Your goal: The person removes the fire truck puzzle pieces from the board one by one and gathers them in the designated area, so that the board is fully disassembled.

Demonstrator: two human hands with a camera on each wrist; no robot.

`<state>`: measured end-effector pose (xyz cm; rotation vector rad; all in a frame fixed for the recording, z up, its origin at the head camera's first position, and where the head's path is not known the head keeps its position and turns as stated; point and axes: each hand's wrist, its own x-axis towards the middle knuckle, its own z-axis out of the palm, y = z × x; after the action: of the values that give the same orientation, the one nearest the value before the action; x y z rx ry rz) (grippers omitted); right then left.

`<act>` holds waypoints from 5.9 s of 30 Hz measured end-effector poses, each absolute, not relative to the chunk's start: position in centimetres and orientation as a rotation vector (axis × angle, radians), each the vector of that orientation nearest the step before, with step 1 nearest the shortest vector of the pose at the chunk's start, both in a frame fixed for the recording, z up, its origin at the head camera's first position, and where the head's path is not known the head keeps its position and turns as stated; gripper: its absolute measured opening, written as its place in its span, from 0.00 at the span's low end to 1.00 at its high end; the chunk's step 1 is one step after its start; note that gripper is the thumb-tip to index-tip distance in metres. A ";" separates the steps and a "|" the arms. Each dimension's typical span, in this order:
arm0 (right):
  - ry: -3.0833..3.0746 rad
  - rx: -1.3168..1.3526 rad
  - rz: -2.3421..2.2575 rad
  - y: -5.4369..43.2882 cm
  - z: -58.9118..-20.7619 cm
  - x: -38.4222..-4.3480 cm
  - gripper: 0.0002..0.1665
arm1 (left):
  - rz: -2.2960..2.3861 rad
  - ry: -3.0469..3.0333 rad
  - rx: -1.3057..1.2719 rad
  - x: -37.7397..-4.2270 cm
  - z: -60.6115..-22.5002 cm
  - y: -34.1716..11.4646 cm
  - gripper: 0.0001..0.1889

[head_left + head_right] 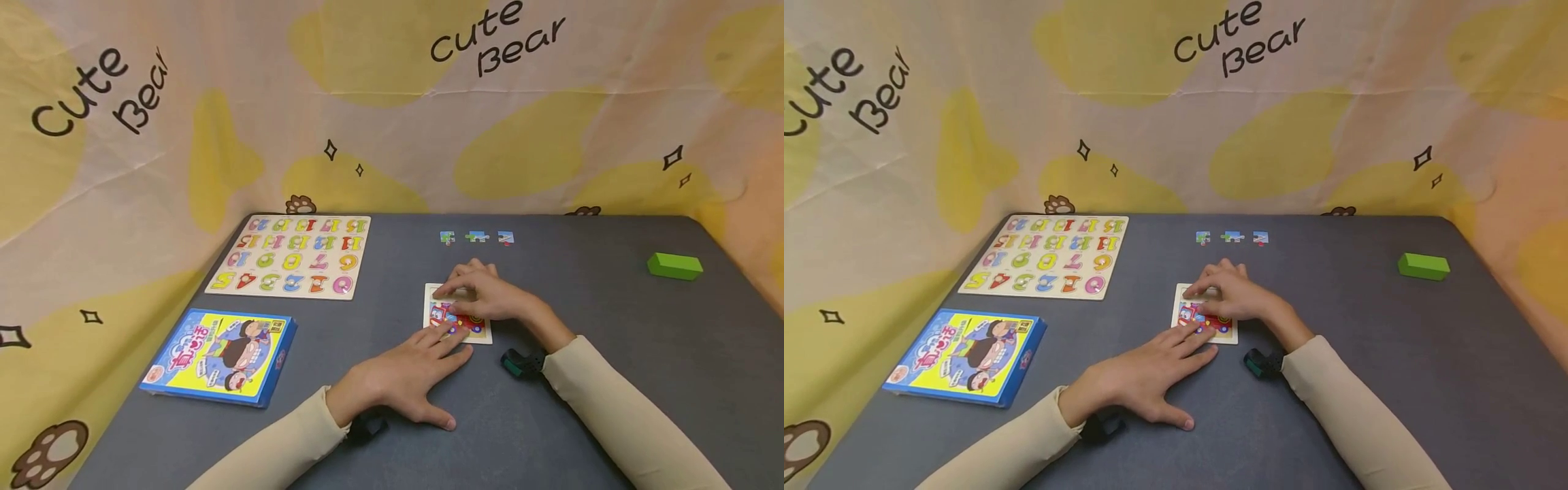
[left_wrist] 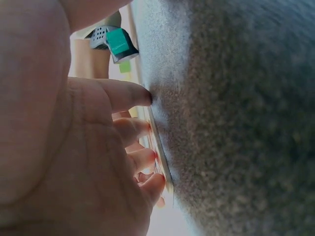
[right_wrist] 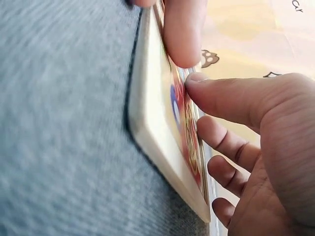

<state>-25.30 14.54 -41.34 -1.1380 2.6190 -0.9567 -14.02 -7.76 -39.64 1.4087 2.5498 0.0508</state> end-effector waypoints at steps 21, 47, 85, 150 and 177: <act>2.551 -1.145 -0.986 14.3 -41.4 -25.3 0.18 | 0.045 2.545 1.451 -14.3 -39.5 -7.8 0.53; 2.527 -1.194 -1.013 14.2 -41.4 -25.1 0.18 | 0.091 2.511 1.423 -14.2 -39.5 -7.7 0.53; 2.553 -1.170 -1.106 14.6 -41.9 -25.5 0.19 | 0.071 2.518 1.432 -14.1 -39.2 -7.6 0.53; 2.870 -0.516 -1.141 16.0 -42.2 -31.3 0.17 | 0.124 2.505 1.448 -14.4 -40.3 -8.3 0.52; 2.908 -0.375 -1.081 15.1 -42.1 -31.7 0.18 | 0.122 2.500 1.441 -14.3 -40.1 -8.3 0.52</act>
<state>-31.73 15.09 -42.08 -0.3753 2.9081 -1.0806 -14.34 -8.27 -40.07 1.4412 2.5000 0.1216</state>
